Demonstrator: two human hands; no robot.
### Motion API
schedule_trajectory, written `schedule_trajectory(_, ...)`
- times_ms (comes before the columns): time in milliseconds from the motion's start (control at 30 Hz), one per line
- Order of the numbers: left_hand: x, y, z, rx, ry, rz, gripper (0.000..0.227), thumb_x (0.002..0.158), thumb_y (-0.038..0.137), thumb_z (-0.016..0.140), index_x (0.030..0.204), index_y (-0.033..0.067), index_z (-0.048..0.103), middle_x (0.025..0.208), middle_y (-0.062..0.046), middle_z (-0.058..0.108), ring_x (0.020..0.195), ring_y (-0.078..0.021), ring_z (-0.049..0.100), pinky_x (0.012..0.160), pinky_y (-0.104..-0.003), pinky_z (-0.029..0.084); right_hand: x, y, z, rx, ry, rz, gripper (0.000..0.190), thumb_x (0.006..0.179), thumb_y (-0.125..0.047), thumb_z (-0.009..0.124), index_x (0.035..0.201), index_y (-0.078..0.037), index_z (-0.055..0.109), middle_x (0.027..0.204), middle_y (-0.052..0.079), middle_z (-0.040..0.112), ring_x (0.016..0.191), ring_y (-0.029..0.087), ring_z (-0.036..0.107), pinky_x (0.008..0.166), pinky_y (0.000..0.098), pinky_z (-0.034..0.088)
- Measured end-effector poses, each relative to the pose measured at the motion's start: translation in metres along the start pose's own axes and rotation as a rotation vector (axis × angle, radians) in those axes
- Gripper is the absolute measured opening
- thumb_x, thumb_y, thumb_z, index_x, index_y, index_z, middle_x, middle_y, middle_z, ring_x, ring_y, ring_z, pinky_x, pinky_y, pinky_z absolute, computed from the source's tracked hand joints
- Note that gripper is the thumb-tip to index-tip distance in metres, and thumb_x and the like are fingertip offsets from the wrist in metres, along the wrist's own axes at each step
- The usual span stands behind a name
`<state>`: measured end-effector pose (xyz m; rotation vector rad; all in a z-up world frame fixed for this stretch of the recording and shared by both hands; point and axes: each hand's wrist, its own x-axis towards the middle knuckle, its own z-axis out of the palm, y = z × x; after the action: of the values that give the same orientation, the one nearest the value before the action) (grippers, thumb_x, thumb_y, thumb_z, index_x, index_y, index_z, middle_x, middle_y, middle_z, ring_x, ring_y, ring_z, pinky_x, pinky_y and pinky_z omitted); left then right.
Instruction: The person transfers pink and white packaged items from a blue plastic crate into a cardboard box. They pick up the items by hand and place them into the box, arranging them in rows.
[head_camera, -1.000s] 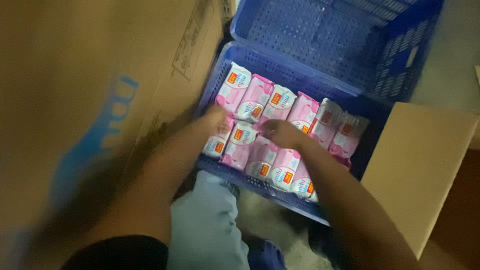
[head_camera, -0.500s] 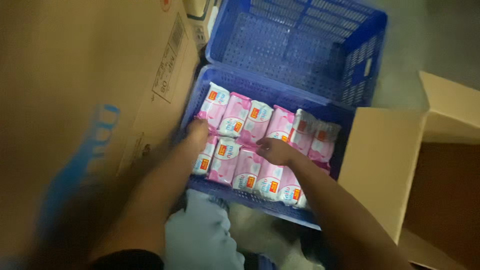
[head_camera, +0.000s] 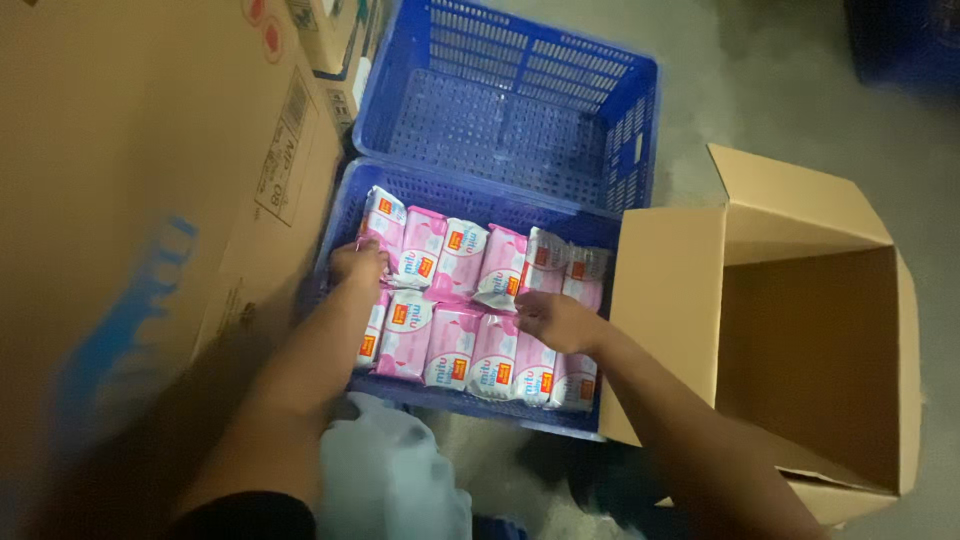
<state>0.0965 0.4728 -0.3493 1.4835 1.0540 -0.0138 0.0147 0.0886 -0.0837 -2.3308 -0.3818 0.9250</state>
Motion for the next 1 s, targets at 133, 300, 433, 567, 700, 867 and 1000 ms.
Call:
schedule_trajectory(133,-0.006,0.001,-0.006,-0.059,-0.004,-0.057,0.020,0.096,0.032,0.082,0.090,0.0131,0.076,0.068,-0.012,0.075,0.051,-0.0190,0.073,0.040,-0.028,0.053,0.021,0.023,0.015,-0.112,-0.027,0.031,0.055,0.098,-0.044,0.066,0.146,-0.017,0.069,0.131,0.013,0.080,0.128,0.039,0.072,0.113,0.0560,0.053)
schedule_trajectory(300,0.031,-0.025,-0.010,0.415,0.278,0.328,0.016,0.077,0.029,0.086,0.092,0.0318,0.087,0.077,0.007,0.078,0.076,-0.0167,0.080,0.060,-0.029,0.061,0.032,-0.005,0.014,-0.008,-0.045,-0.073,0.050,0.101,-0.037,0.063,0.141,-0.008,0.070,0.131,0.023,0.078,0.126,0.049,0.071,0.111,0.0608,0.053)
schedule_trajectory(433,-0.036,0.071,-0.051,0.548,0.217,0.644,0.017,0.077,0.023,0.084,0.092,0.0296,0.085,0.080,0.004,0.077,0.084,-0.0184,0.079,0.075,-0.032,0.064,0.043,-0.005,0.021,0.051,0.037,-0.051,0.047,0.099,-0.036,0.069,0.141,-0.016,0.073,0.131,0.013,0.080,0.122,0.036,0.076,0.106,0.0526,0.058)
schedule_trajectory(567,-0.171,0.200,-0.086,0.826,-0.092,0.874,0.022,0.090,0.017,0.067,0.099,0.0225,0.087,0.094,-0.009,0.082,0.098,-0.0335,0.079,0.082,-0.046,0.061,0.035,-0.030,-0.001,-0.030,0.190,-0.217,0.047,0.097,-0.030,0.067,0.138,-0.007,0.071,0.129,0.021,0.079,0.122,0.044,0.074,0.108,0.0573,0.056)
schedule_trajectory(700,-0.271,0.291,-0.097,0.895,-0.468,1.017,0.024,0.094,0.012,0.067,0.107,0.0109,0.086,0.107,-0.019,0.083,0.113,-0.0414,0.076,0.099,-0.051,0.058,-0.003,-0.073,-0.037,-0.110,0.388,-0.500,0.064,0.090,-0.029,0.081,0.146,-0.002,0.064,0.140,0.030,0.069,0.139,0.052,0.061,0.120,0.0605,0.045)
schedule_trajectory(867,-0.423,0.369,-0.097,0.945,-0.854,1.033,0.032,0.091,0.016,0.065,0.115,0.0093,0.086,0.110,-0.019,0.084,0.114,-0.0389,0.078,0.104,-0.053,0.056,-0.086,-0.124,-0.088,0.036,0.287,-0.563,0.109,0.073,-0.044,0.098,0.160,-0.003,0.047,0.149,0.031,0.060,0.146,0.054,0.052,0.124,0.0648,0.040)
schedule_trajectory(1000,-0.453,0.360,-0.055,0.691,-1.118,1.075,0.033,0.095,0.017,0.068,0.122,0.0031,0.081,0.119,-0.025,0.081,0.119,-0.0407,0.076,0.103,-0.053,0.057,-0.122,-0.088,-0.092,0.351,0.053,-0.490,0.094,0.076,-0.029,0.099,0.156,-0.008,0.055,0.142,0.024,0.071,0.137,0.045,0.065,0.116,0.0611,0.049)
